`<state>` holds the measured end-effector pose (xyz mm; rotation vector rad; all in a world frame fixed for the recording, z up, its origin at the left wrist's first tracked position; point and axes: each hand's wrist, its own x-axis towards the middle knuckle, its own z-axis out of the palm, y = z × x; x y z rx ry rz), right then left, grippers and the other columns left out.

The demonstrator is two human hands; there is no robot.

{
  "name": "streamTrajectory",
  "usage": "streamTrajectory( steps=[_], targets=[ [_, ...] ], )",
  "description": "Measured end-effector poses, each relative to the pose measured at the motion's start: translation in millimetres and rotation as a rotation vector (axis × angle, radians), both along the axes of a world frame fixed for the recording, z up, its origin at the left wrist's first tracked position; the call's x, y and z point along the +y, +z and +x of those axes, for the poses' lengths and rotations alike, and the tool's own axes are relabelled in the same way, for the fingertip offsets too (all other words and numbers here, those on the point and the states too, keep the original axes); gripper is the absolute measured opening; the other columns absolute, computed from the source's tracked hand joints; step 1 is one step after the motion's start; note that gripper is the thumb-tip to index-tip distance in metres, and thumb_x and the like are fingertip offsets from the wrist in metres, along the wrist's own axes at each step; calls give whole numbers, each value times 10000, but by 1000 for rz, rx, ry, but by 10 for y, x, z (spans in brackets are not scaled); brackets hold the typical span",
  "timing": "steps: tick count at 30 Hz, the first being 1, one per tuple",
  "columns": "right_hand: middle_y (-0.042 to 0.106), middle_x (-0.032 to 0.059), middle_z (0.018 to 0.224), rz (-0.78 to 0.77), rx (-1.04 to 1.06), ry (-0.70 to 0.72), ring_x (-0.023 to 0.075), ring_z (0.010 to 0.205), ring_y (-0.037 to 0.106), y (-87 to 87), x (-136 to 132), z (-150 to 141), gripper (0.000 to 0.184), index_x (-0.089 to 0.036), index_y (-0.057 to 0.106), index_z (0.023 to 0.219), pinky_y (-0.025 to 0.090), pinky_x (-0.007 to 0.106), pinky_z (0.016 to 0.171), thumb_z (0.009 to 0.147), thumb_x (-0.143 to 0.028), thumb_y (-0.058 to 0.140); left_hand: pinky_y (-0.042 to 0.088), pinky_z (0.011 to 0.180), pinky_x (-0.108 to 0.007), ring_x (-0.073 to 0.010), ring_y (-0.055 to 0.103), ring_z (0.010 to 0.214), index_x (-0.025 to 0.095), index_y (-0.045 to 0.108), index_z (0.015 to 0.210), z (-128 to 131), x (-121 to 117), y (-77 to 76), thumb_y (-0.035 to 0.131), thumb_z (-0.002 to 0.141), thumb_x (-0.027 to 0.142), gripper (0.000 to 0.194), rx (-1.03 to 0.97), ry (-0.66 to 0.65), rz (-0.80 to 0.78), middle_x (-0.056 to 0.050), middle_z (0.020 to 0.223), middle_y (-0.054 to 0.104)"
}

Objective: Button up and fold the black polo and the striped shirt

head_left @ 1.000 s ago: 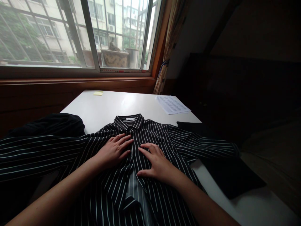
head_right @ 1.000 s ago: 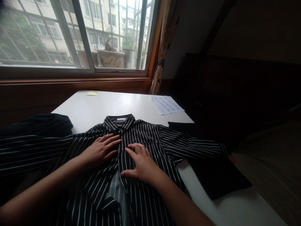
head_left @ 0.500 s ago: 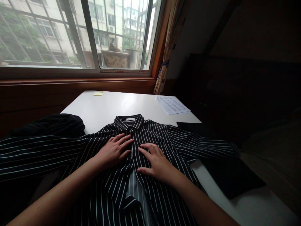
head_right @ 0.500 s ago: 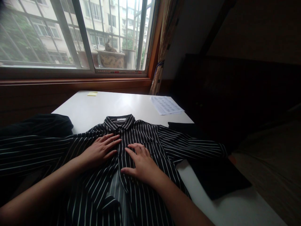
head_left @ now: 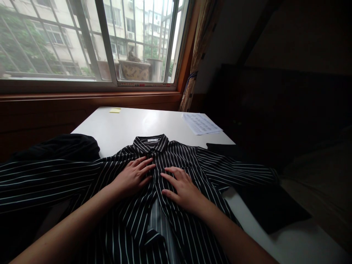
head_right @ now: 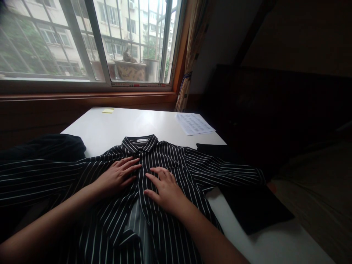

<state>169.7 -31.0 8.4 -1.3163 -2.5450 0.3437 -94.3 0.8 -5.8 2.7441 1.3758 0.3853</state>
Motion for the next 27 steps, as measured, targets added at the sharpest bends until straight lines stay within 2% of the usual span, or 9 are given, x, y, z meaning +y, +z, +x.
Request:
streamTrajectory(
  steps=[5, 10, 18, 27],
  targets=[
    [386, 0, 1540, 43, -32, -41, 268, 1448, 259, -74, 60, -21, 523, -364, 448, 1439, 230, 503, 1186, 953, -555, 472, 279, 1156, -494, -279, 291, 1449, 343, 392, 1471, -14, 22, -18, 420, 996, 491, 498, -10, 0, 4, -3, 1561, 363],
    [332, 23, 1579, 65, -67, -90, 249, 1472, 225, -130, 129, -54, 656, -265, 286, 1535, 177, 484, 1211, 966, -564, 412, 167, 1202, -518, -266, 286, 1457, 340, 334, 1501, -52, 110, -44, 413, 990, 518, 547, -11, 50, 10, 3, 1553, 376],
    [278, 15, 1603, 91, -111, -113, 233, 1484, 195, -169, 362, -111, 620, -269, 351, 1510, 129, 455, 1211, 985, -595, 301, 161, 1199, -502, -253, 281, 1460, 326, 379, 1485, -99, 374, -110, 355, 999, 539, 531, 59, 122, 11, -25, 1539, 402],
    [286, 41, 1600, 121, -111, -140, 246, 1477, 205, -209, 677, -220, 619, -254, 360, 1505, 144, 463, 1192, 982, -584, 327, 180, 1178, -507, -275, 312, 1443, 275, 424, 1468, -148, 777, -157, 348, 1003, 515, 529, 91, 128, 42, -72, 1523, 423]
  ],
)
